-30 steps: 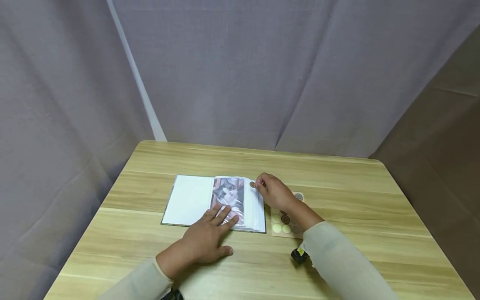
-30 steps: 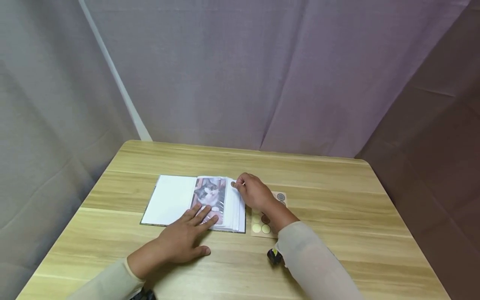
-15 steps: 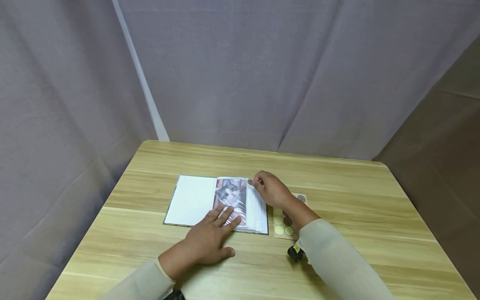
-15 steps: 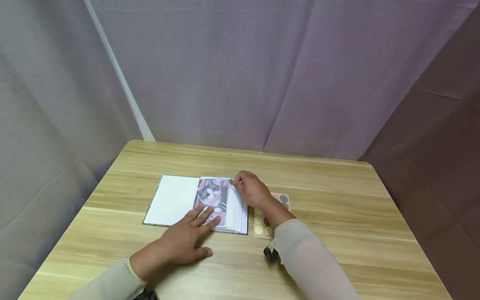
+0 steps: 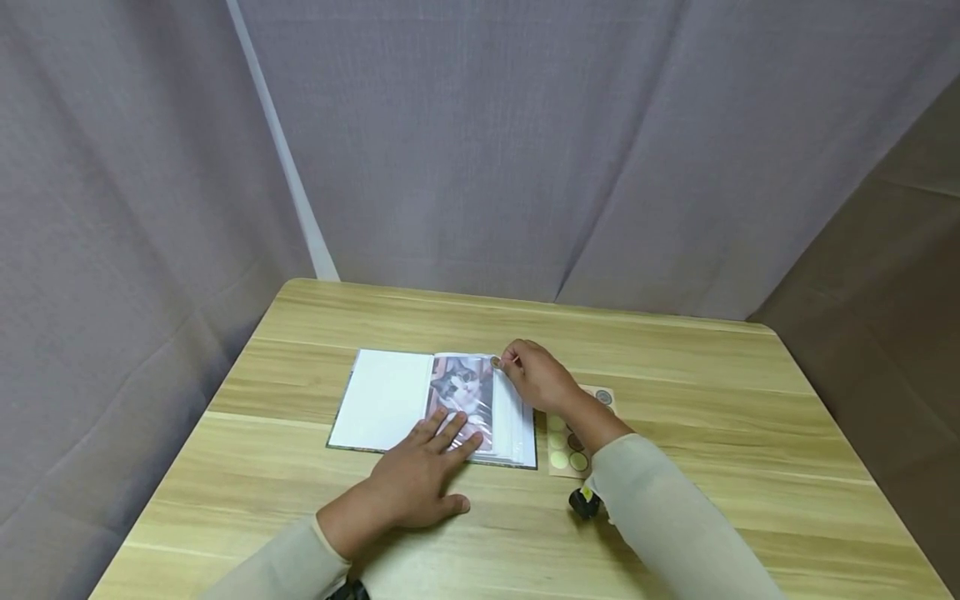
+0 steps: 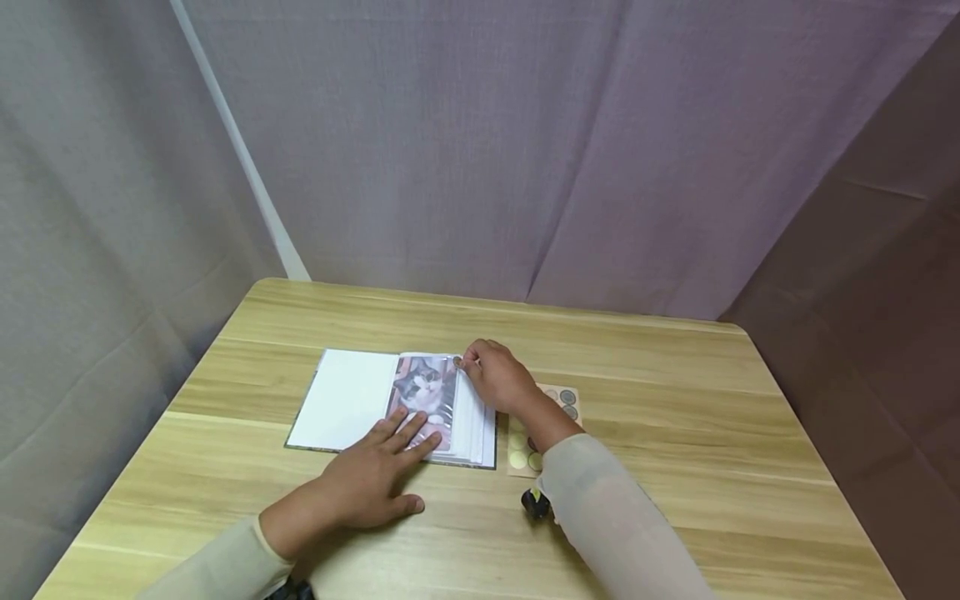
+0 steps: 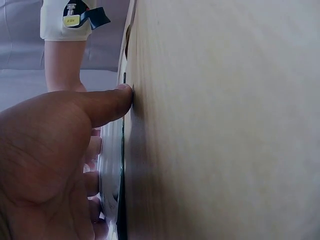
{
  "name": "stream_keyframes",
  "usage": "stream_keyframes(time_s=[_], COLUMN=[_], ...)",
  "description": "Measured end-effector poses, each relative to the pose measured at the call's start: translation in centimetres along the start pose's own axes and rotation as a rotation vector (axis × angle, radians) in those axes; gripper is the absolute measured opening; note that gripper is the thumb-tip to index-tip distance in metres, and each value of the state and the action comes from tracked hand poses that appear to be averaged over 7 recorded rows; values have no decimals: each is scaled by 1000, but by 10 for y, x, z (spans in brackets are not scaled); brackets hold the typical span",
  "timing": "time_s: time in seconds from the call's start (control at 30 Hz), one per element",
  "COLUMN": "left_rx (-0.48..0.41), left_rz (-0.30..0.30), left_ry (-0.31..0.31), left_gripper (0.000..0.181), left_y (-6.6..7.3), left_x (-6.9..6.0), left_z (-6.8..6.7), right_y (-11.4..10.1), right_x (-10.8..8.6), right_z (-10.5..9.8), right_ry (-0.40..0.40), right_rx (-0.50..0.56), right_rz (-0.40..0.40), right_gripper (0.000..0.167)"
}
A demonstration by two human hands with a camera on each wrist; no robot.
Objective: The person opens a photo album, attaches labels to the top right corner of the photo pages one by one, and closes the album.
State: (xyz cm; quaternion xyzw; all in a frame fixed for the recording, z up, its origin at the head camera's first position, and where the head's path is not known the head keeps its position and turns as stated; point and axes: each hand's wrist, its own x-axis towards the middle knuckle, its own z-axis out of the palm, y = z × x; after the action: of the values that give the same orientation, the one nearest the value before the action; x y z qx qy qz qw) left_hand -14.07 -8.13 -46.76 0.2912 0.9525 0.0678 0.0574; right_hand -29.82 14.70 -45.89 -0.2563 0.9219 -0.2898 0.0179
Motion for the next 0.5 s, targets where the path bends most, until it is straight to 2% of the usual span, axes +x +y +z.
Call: stream_keyframes(time_s=[0.5], left_rx=[-10], left_rz=[-5], left_ry=[2], left_gripper=[87], left_y=[0], left_x=[-2], left_z=[-2], right_y=[-7], right_x=[8], right_z=[5], right_ry=[-37], right_rx=[6], right_rz=[52], right_gripper=[15])
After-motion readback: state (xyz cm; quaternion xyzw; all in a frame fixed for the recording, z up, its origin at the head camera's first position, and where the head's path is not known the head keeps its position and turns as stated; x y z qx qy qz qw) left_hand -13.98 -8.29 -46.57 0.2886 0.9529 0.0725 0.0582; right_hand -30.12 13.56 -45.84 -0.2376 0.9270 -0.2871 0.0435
